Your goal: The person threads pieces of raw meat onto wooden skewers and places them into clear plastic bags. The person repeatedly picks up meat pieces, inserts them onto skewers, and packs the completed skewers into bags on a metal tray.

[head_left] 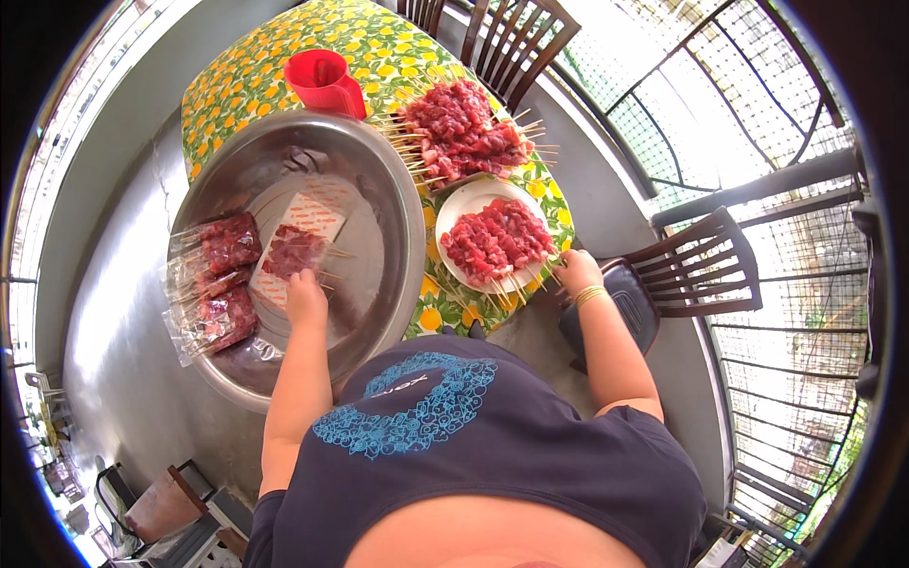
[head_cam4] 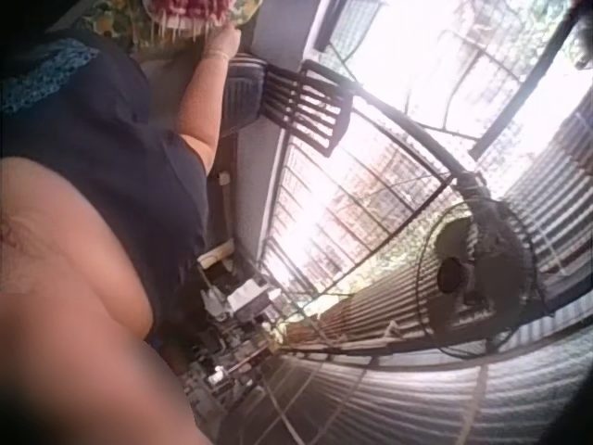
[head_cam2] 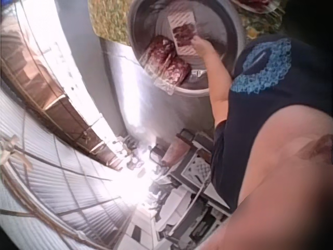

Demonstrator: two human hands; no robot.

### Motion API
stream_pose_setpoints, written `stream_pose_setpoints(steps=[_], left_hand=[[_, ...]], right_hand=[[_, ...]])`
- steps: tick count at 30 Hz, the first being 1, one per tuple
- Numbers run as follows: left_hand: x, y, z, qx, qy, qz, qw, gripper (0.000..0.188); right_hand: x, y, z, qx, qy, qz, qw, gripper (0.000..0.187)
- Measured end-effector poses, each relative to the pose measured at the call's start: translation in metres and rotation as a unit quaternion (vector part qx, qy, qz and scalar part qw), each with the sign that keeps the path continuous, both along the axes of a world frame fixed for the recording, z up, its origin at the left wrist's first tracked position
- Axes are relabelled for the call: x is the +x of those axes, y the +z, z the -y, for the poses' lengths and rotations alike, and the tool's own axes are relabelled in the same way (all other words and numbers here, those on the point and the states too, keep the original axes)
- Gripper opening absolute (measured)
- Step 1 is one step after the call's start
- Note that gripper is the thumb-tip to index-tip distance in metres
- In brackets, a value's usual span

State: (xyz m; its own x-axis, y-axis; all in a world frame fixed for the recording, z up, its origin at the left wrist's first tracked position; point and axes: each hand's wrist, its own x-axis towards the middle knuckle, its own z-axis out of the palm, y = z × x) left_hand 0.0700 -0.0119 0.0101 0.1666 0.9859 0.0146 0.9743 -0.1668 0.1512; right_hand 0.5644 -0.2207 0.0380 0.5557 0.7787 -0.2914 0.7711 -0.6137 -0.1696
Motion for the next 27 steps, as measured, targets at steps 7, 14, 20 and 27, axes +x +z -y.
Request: stream_pose_setpoints(steps=[7,14,20,27], left_hand=[[-0.006,0.002,-0.003,0.010,-0.031,-0.017,0.999,0.013],[-0.014,0.001,0.000,0.013,-0.037,0.002,0.999,0.013],[-0.012,0.002,-0.002,0.003,-0.025,0.003,1.000,0.016],[-0.010,0.006,-0.002,-0.003,-0.028,0.008,1.000,0.016]], right_hand=[[-0.025,-0.019,0.003,0.092,-0.061,0.044,0.993,0.022],[-0.006,-0.018,0.006,0.098,-0.139,-0.163,0.972,0.019],[-0.005,-0.017,0.006,0.057,-0.123,-0.153,0.979,0.017],[0.021,-0.007,0.000,0.034,-0.095,-0.161,0.982,0.019]])
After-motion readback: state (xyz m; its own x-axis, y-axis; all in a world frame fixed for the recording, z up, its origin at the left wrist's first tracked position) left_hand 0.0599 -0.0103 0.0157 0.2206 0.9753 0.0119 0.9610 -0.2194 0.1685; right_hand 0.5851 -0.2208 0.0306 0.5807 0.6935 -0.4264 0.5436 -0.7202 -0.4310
